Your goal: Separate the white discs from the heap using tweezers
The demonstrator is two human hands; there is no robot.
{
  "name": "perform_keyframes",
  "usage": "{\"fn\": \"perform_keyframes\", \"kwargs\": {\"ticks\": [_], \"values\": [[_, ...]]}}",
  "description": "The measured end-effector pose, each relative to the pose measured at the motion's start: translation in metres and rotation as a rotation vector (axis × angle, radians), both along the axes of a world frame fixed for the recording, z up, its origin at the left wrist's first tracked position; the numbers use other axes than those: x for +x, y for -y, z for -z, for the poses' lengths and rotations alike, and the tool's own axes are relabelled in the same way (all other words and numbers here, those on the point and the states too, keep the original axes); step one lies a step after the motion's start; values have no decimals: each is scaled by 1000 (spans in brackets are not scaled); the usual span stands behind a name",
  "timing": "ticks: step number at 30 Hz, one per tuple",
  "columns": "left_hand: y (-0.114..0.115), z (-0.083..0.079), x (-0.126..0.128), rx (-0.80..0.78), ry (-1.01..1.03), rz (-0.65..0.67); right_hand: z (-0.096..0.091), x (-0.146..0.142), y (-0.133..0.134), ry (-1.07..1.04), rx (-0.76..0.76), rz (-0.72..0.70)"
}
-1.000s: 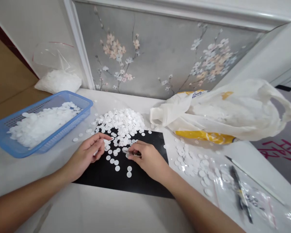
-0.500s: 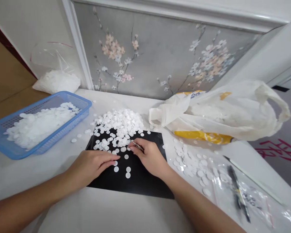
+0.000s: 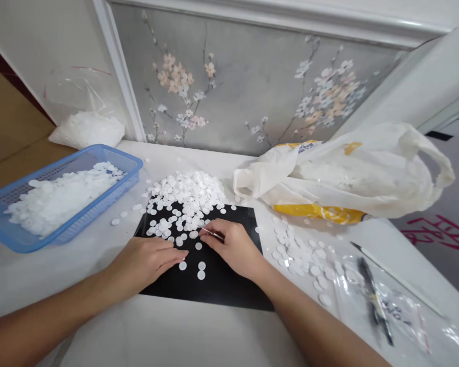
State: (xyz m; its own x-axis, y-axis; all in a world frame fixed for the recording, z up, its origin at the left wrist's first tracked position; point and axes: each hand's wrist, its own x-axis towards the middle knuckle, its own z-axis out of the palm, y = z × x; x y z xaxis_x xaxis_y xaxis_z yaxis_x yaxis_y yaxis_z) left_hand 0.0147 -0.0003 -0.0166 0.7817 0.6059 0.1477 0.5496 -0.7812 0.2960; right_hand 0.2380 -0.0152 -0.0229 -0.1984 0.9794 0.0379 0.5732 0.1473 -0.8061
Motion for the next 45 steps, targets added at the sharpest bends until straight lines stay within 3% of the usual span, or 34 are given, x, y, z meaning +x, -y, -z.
{"fn": "perform_keyframes", "kwargs": {"ticks": [4,10,12,17,24,35,39,42,45], "values": [[-2,-4,-3,-178,22,-10,1,0,1,13,4,-60],[-11,-18,-8,-352,159,-349,2,-2,3,69,-42,-83],[-14,-20,-9,-407,185,-400,0,-2,3,65,-63,-80],[-14,-20,-10,-460,98,-332,-2,-1,4,60,-111,-79],[-10,-19,-5,-425,-35,-259,0,-7,3,99,-62,-23],[-8,-14,-3,-488,11,-328,-3,-5,2,102,-111,-20],[-9,-17,-4,-643,261,-341,-1,-5,2,104,-121,-47],[-11,-19,-6,-845,407,-343,-4,-4,2,105,-100,-39],[-10,-19,-6,-1070,477,-325,-11,-1,5,77,-182,-74]]}}
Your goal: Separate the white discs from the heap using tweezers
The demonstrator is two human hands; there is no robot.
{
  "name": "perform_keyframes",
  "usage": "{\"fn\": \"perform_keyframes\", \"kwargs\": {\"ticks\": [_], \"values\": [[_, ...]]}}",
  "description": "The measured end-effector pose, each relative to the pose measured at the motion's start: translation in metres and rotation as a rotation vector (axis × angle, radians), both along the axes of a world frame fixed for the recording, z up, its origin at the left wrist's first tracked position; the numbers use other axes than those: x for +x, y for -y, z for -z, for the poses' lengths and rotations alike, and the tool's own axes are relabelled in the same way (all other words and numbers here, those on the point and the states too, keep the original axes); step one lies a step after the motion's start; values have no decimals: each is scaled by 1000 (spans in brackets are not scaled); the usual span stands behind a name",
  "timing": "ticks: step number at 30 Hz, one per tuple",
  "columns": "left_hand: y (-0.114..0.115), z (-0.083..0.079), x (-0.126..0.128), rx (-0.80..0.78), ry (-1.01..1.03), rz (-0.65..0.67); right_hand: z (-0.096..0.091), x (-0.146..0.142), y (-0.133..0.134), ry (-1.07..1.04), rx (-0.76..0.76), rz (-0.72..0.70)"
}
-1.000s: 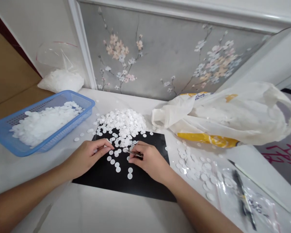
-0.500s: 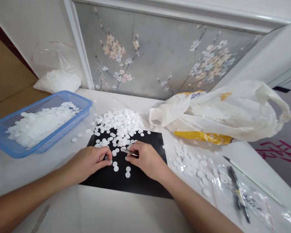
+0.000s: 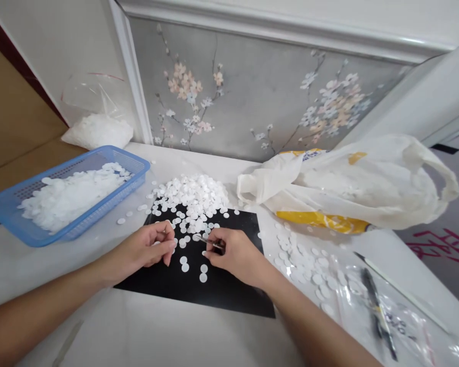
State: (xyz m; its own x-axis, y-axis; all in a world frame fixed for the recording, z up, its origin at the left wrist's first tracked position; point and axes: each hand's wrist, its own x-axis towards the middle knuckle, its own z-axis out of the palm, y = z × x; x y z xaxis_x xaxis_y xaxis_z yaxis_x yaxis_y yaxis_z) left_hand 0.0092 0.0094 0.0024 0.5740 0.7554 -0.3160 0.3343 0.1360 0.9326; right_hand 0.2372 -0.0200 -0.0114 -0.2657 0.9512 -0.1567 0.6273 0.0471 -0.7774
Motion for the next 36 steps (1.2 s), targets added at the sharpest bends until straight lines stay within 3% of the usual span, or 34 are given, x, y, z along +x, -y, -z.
{"fn": "perform_keyframes", "kwargs": {"ticks": [4,7,16,20,25,30,34,36], "values": [[4,2,2,-149,72,48,-9,2,5,-53,-209,-156],[5,2,4,-159,62,39,-10,0,7,-71,-253,-180],[6,2,4,-163,51,-23,-4,-12,14,129,-56,-138],[4,5,2,-93,6,-48,-8,-13,17,191,13,-218],[-6,5,-3,136,-75,-179,-8,-15,19,239,18,-269],[-11,4,-9,346,-267,-60,-14,-14,20,213,-3,-305],[-6,0,-9,383,-316,-9,-12,-15,22,212,26,-303],[-2,-2,-6,274,-228,-30,-9,-19,22,183,74,-278]]}}
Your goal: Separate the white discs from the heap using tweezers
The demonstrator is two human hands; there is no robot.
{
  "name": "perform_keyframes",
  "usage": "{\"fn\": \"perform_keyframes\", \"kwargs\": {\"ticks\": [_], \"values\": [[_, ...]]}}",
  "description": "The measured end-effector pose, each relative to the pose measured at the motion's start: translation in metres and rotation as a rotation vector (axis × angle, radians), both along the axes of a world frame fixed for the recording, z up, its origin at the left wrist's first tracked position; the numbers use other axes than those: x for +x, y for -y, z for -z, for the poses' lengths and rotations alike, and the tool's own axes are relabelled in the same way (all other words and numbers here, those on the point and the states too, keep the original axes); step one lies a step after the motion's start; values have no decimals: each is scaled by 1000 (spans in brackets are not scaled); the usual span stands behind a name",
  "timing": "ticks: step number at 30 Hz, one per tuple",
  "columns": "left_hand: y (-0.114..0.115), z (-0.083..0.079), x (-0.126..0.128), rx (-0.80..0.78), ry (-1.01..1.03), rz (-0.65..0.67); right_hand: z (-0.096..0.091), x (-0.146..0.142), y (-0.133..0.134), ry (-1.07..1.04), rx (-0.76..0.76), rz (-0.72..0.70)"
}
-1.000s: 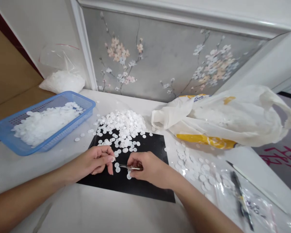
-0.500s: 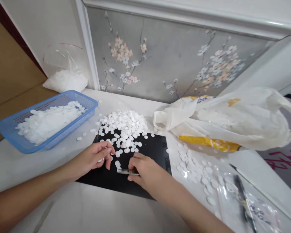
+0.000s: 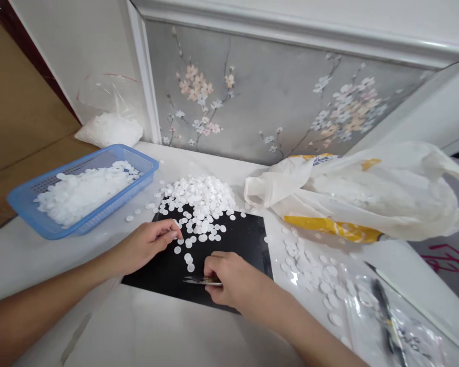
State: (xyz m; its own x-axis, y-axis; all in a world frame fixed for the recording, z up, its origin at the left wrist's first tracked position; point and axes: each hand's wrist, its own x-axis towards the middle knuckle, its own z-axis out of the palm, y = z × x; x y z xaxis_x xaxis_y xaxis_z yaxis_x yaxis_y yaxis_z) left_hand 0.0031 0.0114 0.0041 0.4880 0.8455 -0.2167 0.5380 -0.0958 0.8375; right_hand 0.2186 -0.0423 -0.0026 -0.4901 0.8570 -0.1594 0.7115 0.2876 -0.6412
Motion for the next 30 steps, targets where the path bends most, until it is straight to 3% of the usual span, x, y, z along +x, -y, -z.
{"fn": "perform_keyframes", "kwargs": {"ticks": [6,10,12,15,19,23,26,30], "values": [[13,0,13,-682,368,-78,-9,-23,0,-305,88,175],[10,6,11,-821,528,-174,-13,-30,-3,-376,86,250],[5,7,8,-764,575,-254,-8,-28,-7,-304,141,318],[-1,6,4,-608,625,-304,5,-26,-12,-160,127,284],[-4,7,2,-443,544,-296,15,-32,-15,-77,75,252],[-2,9,2,-287,400,-192,9,-34,-14,-183,54,293],[4,8,4,-40,159,-35,-2,-11,-7,-206,33,371],[13,13,12,267,-194,149,-6,59,14,84,41,502]]}}
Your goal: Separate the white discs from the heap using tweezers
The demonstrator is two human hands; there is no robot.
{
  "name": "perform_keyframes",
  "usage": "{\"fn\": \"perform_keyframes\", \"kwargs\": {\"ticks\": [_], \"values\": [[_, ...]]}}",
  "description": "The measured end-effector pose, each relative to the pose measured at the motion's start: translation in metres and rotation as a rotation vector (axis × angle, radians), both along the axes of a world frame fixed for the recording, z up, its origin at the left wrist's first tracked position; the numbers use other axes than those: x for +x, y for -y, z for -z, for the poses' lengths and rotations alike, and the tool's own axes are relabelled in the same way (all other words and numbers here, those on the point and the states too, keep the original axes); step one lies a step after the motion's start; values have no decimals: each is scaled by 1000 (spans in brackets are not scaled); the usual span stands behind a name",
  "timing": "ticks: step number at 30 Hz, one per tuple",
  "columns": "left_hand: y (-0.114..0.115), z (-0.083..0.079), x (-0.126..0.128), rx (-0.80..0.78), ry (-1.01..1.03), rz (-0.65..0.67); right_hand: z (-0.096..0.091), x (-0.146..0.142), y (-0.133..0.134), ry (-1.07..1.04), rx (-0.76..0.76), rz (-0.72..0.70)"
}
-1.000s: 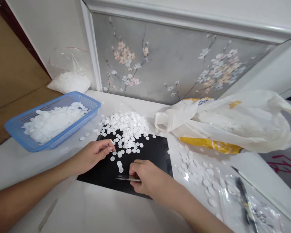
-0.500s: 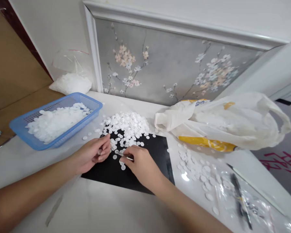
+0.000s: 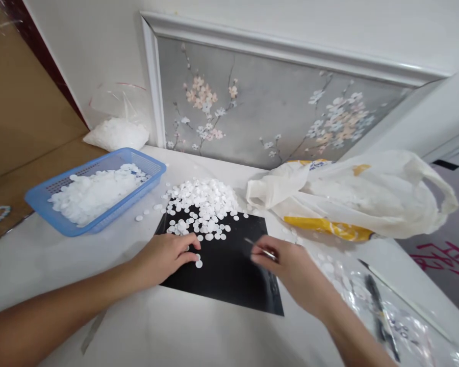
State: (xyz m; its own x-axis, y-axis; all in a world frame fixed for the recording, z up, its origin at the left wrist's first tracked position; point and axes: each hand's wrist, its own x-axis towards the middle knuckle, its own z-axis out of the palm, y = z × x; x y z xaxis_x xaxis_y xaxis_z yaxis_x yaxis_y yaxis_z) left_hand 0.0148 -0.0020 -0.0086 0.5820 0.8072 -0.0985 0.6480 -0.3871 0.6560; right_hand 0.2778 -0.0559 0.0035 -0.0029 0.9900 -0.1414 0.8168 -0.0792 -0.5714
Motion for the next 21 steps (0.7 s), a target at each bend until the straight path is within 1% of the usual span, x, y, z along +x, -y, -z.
{"fn": "perform_keyframes", "kwargs": {"ticks": [2,4,6,8,10,11,12,13,15,17,19,21], "values": [[2,5,5,68,-56,42,5,36,12,116,-4,127],[1,8,9,64,-62,57,10,58,22,201,46,207],[0,8,11,31,-57,47,12,59,28,232,106,280],[-1,5,9,20,-57,28,10,40,29,167,115,282],[-3,-1,4,0,-23,5,7,8,25,26,130,151],[-4,-4,1,-46,28,-8,6,-9,21,-44,153,82],[-6,-8,-3,-136,121,-27,7,-26,16,-112,174,-7],[-8,-11,-7,-262,236,-41,8,-42,11,-163,177,-110],[-14,-16,-15,-543,474,-59,13,-67,0,-215,159,-226],[-19,-19,-20,-720,628,-87,18,-81,-9,-193,100,-293],[-24,-20,-23,-778,697,-148,20,-87,-16,-145,47,-330],[-26,-18,-23,-787,713,-209,19,-87,-20,-119,23,-360]]}}
